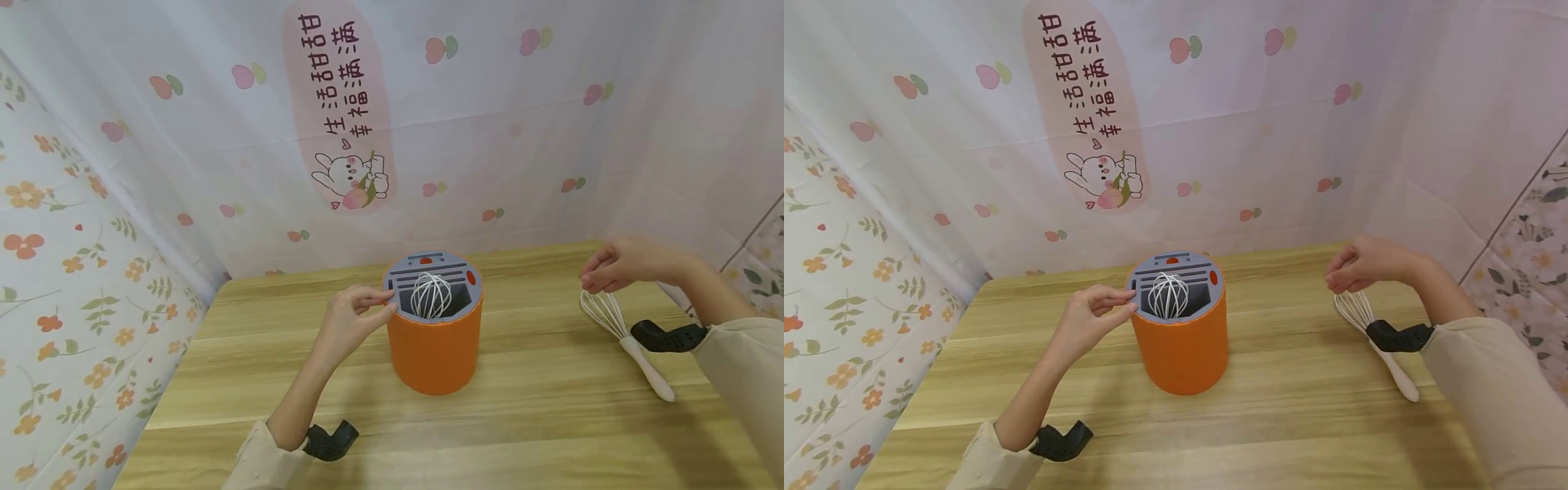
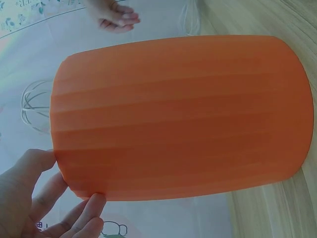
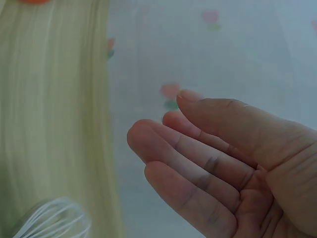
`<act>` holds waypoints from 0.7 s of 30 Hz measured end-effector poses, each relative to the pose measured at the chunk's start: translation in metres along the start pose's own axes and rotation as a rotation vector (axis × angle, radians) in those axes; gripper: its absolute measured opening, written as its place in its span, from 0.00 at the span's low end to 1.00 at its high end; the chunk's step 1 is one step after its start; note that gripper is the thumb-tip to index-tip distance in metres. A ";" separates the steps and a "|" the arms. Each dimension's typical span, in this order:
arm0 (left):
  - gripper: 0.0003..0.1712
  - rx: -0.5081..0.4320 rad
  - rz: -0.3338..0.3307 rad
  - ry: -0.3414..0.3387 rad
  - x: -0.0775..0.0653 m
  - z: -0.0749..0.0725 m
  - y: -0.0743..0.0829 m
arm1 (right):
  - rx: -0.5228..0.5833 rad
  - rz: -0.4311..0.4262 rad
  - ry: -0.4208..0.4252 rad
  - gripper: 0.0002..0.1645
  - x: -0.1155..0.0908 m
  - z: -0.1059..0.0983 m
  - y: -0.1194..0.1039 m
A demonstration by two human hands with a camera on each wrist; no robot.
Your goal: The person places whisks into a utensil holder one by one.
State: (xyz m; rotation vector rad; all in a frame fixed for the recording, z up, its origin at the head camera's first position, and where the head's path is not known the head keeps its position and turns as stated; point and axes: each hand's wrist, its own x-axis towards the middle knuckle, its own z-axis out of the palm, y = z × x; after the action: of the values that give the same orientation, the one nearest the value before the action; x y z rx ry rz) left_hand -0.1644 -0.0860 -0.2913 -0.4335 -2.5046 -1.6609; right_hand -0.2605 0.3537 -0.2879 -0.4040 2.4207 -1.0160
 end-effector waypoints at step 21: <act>0.12 -0.012 -0.015 0.016 0.000 -0.001 -0.002 | -0.043 0.067 -0.037 0.13 -0.024 0.015 0.106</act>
State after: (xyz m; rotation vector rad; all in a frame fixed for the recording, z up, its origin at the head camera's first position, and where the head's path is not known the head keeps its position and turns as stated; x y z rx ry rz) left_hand -0.1645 -0.0874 -0.2925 -0.4017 -2.4935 -1.6790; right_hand -0.2411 0.4280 -0.3669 -0.3509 2.4097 -0.9216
